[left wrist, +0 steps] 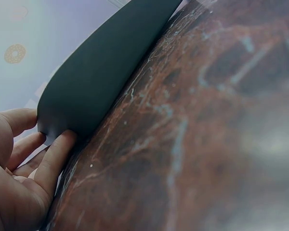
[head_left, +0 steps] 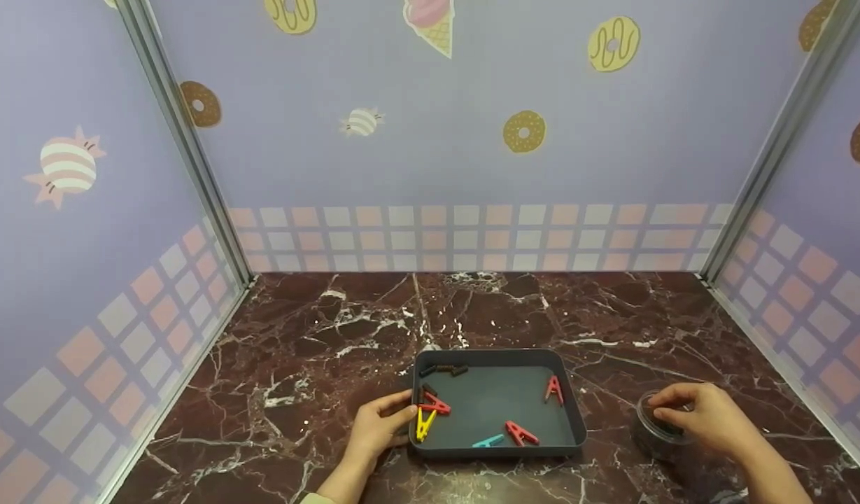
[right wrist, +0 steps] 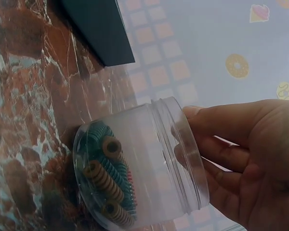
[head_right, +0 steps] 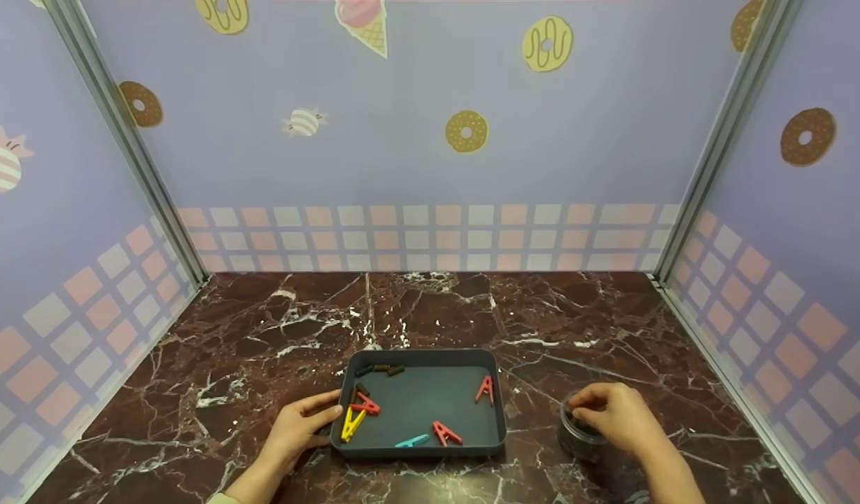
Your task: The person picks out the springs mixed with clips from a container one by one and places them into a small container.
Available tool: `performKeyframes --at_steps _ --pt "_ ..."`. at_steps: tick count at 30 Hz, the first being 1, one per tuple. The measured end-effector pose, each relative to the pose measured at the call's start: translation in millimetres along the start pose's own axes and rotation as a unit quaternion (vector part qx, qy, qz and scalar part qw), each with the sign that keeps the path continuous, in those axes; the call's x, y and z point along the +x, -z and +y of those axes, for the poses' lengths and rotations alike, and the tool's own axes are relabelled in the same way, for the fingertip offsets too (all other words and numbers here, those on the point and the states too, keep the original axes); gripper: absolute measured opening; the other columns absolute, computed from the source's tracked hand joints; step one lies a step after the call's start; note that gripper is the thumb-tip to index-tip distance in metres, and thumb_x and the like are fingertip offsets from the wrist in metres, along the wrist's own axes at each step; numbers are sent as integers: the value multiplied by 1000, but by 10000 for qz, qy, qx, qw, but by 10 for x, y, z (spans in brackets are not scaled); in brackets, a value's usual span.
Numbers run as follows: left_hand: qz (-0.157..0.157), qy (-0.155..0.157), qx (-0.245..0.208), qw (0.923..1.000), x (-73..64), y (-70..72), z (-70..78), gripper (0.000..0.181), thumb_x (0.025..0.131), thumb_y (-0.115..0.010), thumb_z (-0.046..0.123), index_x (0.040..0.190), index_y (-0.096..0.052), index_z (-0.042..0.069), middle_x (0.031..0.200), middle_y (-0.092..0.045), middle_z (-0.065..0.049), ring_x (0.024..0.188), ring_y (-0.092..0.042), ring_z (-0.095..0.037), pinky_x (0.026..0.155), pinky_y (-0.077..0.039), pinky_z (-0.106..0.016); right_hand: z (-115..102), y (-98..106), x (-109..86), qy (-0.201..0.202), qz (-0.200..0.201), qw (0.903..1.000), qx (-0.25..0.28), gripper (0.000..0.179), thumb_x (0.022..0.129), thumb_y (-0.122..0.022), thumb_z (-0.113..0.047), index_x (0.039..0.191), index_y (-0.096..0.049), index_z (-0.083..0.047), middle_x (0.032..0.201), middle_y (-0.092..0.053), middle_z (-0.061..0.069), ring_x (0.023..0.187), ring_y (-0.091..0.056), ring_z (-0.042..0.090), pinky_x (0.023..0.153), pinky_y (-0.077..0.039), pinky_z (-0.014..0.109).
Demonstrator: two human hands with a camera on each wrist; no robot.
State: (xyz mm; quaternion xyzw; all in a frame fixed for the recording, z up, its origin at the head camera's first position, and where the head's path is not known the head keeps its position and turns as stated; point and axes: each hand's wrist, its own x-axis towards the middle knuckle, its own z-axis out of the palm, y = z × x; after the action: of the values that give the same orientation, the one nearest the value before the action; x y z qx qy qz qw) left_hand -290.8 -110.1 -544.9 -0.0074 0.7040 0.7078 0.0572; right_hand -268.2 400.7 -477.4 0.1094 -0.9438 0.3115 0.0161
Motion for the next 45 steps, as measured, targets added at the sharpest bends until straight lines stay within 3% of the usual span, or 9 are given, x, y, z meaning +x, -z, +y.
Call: performKeyframes --at_steps 7,16,24,33,45 --pt "14 20 97 10000 1 4 2 50 96 -73 15 140 -60 -6 130 -67 -29 101 -76 -26 68 -66 -35 -104 -3 43 -11 129 9983 561 16 96 -74 -23 104 -78 -10 100 -78 9 76 -68 4 62 -58 23" --pt "121 31 373 9992 -25 -9 25 50 96 -73 18 139 -61 -4 131 -67 -28 101 -75 -25 67 -65 -34 -300 -84 164 202 343 9967 701 14 95 -75 -23 103 -78 -12 100 -78 9 76 -70 7 60 -58 24" --pt "89 8 268 9996 -36 -7 33 51 95 -74 17 138 -61 -6 129 -68 -28 100 -75 -24 69 -65 -34 -420 -181 309 535 240 9948 835 15 95 -74 -22 104 -78 -10 102 -78 10 78 -70 6 66 -59 22" --pt "97 -35 238 9997 -15 -17 21 52 95 -74 16 139 -60 -8 131 -67 -30 102 -75 -26 67 -66 -35 -530 -290 432 710 202 9925 979 13 95 -74 -15 104 -78 -6 100 -77 12 73 -68 5 60 -58 25" --pt "45 7 184 9998 -12 -12 6 50 96 -72 16 140 -60 -5 131 -67 -29 98 -76 -27 69 -66 -37 -653 -341 564 969 34 9887 1147 17 95 -75 -17 107 -77 -6 104 -78 11 82 -72 11 69 -59 22"
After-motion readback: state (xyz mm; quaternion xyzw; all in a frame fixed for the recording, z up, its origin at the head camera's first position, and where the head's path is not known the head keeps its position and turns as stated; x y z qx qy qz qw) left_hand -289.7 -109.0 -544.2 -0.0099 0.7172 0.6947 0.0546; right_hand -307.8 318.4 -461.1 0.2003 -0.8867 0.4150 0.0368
